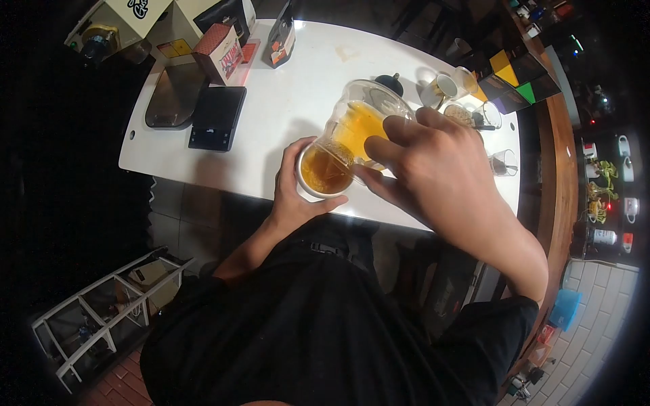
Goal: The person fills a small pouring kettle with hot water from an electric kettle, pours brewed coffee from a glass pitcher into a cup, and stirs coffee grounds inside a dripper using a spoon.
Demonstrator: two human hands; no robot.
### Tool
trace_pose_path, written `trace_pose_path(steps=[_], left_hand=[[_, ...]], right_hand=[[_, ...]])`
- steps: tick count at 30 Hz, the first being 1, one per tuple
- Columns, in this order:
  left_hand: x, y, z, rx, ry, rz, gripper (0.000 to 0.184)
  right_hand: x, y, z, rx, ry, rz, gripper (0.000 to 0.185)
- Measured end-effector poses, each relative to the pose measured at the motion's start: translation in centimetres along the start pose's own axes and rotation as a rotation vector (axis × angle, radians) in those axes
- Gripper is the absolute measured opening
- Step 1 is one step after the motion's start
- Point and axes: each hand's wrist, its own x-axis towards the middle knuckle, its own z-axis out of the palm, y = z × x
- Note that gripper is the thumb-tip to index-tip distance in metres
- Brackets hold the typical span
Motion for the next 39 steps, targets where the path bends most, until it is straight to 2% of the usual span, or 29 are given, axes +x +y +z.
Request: trace_pose_path(steps=[9, 21, 29, 32, 37, 39], left_hand=[[0.2, -0.6, -0.2, -0.06, 0.021, -0.026, 0.102], [1.2, -0.4, -0.8, -0.147, 0.067, -0.03, 0.1], [1.8, -1.1, -0.7, -0.192, 0.097, -0.005, 0.104], [2.2, -1.5, -1.0, -0.126, 0.097, 0.038, 0.105], [2.8, -2.0, -1.4, -0.05, 0.106, 0.102, 0.106], [2.9, -2.5, -1.7, -0.118, 0.071, 0.022, 0.106]], right_hand=[[-0.1, -0.7, 0.1, -0.062, 0.044, -0.096, 0.017], [-0.3, -1.1, 0.3, -0.11, 0.211, -0.165, 0.022], [0.0, -1.6, 1.1, -0.199, 0.35, -0.296, 0.029], [0.0, -1.3, 1.6, -0.208, 0.388, -0.353, 0.021], [0.0, -0.8, 2.3, -0.315, 0.464, -0.443, 0.022], [0.1, -0.5, 2.3, -0.247, 0.468, -0.411, 0.019]])
